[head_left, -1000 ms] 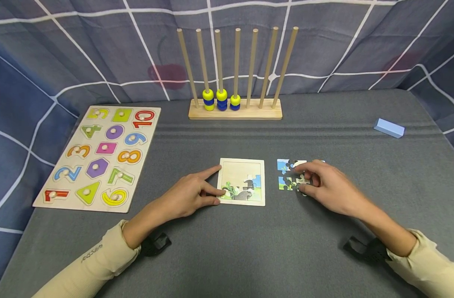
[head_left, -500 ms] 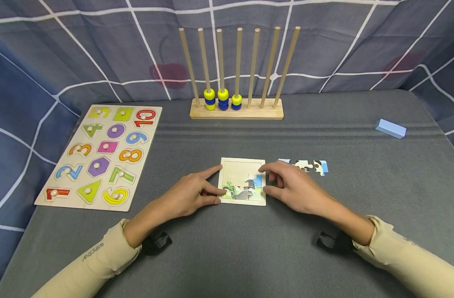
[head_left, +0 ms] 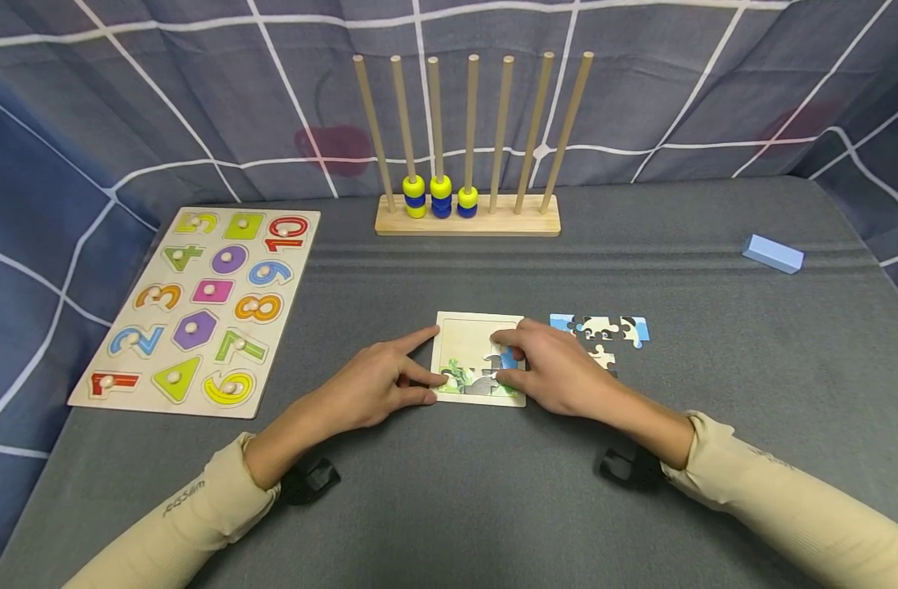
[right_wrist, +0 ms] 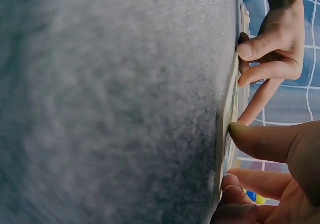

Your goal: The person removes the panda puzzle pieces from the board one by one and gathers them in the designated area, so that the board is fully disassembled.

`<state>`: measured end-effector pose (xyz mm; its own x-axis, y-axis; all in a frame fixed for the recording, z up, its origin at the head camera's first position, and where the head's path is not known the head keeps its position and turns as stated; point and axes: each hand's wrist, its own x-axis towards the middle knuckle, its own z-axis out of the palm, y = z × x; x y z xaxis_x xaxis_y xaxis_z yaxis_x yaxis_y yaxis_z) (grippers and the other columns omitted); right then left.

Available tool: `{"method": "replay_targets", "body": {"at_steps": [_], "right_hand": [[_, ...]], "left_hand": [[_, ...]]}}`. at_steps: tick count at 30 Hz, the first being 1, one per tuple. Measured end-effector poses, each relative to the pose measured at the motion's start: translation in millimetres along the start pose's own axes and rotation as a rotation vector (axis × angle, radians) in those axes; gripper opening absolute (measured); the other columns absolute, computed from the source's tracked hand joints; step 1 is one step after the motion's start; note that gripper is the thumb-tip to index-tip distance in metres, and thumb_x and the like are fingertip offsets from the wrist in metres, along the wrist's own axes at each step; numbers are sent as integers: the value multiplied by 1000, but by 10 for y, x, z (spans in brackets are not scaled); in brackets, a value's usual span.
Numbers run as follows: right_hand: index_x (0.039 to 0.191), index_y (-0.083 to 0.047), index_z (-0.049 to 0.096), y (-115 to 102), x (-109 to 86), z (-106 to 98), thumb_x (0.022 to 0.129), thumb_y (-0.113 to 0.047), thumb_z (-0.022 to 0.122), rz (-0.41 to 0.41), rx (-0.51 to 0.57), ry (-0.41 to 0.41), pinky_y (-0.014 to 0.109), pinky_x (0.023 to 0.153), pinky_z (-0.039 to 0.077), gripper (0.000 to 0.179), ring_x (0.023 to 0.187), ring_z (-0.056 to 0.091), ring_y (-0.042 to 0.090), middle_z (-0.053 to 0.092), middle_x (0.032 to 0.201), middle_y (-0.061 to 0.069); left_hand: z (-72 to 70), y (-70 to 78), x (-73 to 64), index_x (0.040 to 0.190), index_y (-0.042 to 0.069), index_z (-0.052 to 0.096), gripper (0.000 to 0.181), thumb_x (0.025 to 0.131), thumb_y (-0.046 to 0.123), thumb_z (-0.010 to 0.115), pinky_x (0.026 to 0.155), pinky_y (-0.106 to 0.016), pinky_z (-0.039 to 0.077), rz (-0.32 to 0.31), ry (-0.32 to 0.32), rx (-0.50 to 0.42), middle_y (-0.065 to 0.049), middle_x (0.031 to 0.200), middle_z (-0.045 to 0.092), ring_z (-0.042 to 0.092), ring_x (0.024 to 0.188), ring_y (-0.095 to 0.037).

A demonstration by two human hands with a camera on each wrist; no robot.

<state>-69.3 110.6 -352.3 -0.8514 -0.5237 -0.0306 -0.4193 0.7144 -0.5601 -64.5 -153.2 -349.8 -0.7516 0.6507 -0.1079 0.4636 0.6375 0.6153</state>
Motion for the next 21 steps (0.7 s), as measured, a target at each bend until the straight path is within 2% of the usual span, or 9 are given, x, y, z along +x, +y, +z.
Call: {"method": "replay_targets", "body": {"at_steps": [7,17,21], "right_hand": [[115,-6,70,-9,18,-13,84,-12,78,2,6,-13,33,65,40,32,74,48,15,54,88,0],[111,-11,72,-26,9,-2,79,-12,82,2,15,63,35,66,39,33,78,46,17,53,100,6],[109,-14,71,-18,-2,-2,78,-11,82,7,27,68,35,65,39,33,75,46,16,54,101,5]], "left_hand": [[-6,10,5,115,15,76,27,88,19,77,73,-31,44,-15,-9,-17,-17,154,35,49,61,2],[-20,22,5,114,15,76,27,88,19,77,69,-29,43,-25,-14,-25,-16,154,35,47,59,1],[-13,19,9,114,15,76,27,88,19,77,71,-30,43,-31,-17,-24,-16,154,35,47,60,1]]}}
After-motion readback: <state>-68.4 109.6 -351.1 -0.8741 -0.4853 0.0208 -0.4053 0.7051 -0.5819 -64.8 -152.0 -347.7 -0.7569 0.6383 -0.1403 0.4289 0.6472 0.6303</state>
